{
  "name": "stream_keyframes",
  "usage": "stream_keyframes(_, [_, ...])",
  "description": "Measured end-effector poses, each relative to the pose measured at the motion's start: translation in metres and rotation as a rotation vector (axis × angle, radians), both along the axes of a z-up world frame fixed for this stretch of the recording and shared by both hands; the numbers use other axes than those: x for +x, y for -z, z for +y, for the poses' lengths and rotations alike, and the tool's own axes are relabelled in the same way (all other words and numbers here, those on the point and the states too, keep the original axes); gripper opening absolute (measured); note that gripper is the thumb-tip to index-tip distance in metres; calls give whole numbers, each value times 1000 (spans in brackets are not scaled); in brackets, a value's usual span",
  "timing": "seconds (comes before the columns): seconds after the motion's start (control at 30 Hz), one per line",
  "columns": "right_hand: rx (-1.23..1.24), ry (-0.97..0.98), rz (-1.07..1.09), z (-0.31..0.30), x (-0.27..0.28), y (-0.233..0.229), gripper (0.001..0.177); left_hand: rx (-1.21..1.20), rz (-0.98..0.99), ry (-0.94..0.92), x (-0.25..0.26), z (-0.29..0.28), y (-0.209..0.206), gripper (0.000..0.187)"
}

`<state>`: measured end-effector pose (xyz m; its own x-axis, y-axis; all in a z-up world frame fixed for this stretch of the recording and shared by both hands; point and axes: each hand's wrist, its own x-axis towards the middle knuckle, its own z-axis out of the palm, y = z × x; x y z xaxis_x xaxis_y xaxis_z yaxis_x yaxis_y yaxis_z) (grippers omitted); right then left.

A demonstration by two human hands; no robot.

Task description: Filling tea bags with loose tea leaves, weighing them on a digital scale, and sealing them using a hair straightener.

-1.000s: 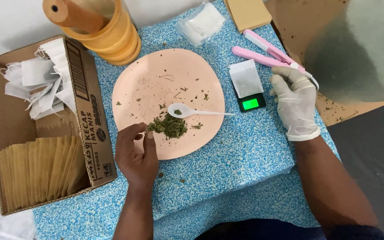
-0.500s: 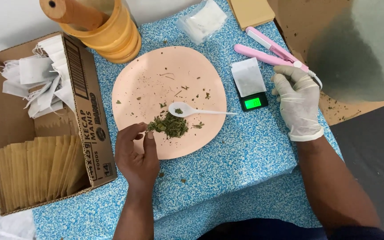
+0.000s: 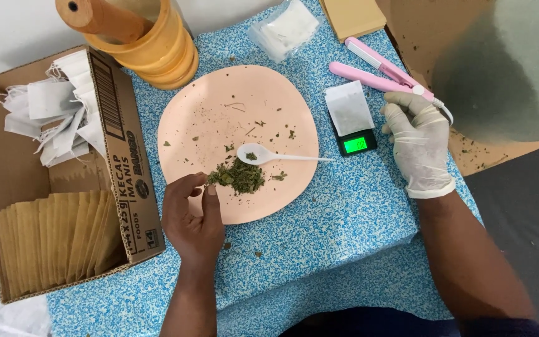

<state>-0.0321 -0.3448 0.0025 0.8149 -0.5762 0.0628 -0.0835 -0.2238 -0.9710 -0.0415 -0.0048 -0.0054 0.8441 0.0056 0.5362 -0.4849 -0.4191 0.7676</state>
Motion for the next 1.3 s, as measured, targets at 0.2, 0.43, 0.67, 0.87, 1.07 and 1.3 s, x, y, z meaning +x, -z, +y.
stream_keyframes(0.2, [-17, -13, -23, -5, 2, 10, 16, 22, 3, 0, 0, 1, 0, 17])
stream_keyframes(0.43, [-40, -25, -12, -6, 2, 12, 17, 23, 9, -5, 0, 0, -1, 18])
stream_keyframes(0.67, [-47, -36, -18, -8, 3, 15, 18, 25, 12, -9, 0, 0, -1, 18])
stream_keyframes(0.87, [-91, -64, 14, -2, 2, 9, 21, 25, 14, -4, 0, 0, -2, 18])
stream_keyframes(1.07, [-162, -83, 86, 4, 2, 2, 25, 5, 22, 9, -1, 0, -3, 17])
stream_keyframes(1.3, [-202, -60, 113, 2, 6, 11, 25, -1, 32, 5, -2, -1, -6, 19])
